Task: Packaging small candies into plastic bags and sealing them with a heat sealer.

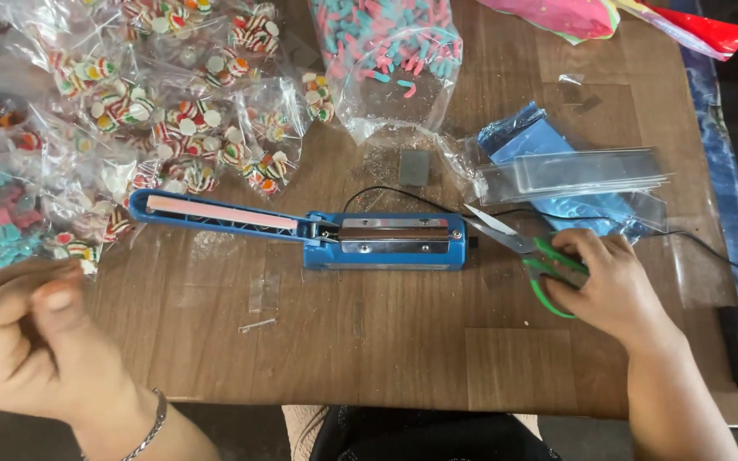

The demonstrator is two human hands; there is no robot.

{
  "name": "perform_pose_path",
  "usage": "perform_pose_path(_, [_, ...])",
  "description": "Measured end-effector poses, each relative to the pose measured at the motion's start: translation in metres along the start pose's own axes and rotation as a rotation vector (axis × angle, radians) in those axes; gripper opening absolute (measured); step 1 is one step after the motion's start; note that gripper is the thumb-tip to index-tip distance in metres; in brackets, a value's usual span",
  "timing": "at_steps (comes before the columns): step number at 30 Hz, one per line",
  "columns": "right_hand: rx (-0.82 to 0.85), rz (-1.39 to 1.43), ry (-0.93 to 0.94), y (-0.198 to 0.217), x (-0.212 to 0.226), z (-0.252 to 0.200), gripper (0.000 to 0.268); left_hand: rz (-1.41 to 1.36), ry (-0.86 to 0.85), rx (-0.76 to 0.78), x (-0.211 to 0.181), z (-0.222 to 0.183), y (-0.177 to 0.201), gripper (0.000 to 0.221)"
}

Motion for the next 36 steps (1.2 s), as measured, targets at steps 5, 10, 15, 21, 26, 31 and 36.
perform_pose_path(5, [0.0,0.003,-0.363,0.023,-0.017,-0.013,0.056,-0.063,0.282,-0.564,0.033,-0.034,0.017,0.063])
perform_pose_path(10, [-0.018,-0.163,-0.392,0.049,-0.009,-0.02,0.053,0.016,0.191,-0.224,-0.005,-0.053,0.002,0.028])
perform_pose_path(15, [0.166,0.005,-0.151,0.061,0.038,-0.025,0.035,0.096,0.025,-0.06,0.035,-0.088,0.013,0.045])
perform_pose_path(21, [0.169,-0.136,-0.1,0.043,0.033,-0.043,0.046,-0.035,-0.053,0.26,-0.038,-0.046,-0.027,0.034])
perform_pose_path(26, [0.09,-0.093,-0.099,0.046,0.034,-0.034,0.042,-0.021,0.217,0.446,-0.083,-0.033,-0.059,0.012])
perform_pose_path(31, [0.018,0.033,-0.072,0.058,0.013,-0.011,0.037,-0.087,0.201,0.505,-0.082,-0.035,-0.072,0.01])
perform_pose_path(36, [-0.131,0.068,-0.029,0.053,-0.035,0.063,0.025,-0.218,0.077,0.553,-0.097,-0.019,-0.089,0.009])
Point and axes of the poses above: each hand's wrist, its own z-axis towards the middle knuckle, its own y-axis out of the back of the hand, x = y × z, the point moved 3 cm from there along z, towards the middle knuckle, and after that the axes turned 7 degrees about -x, right-handed, at the moved point
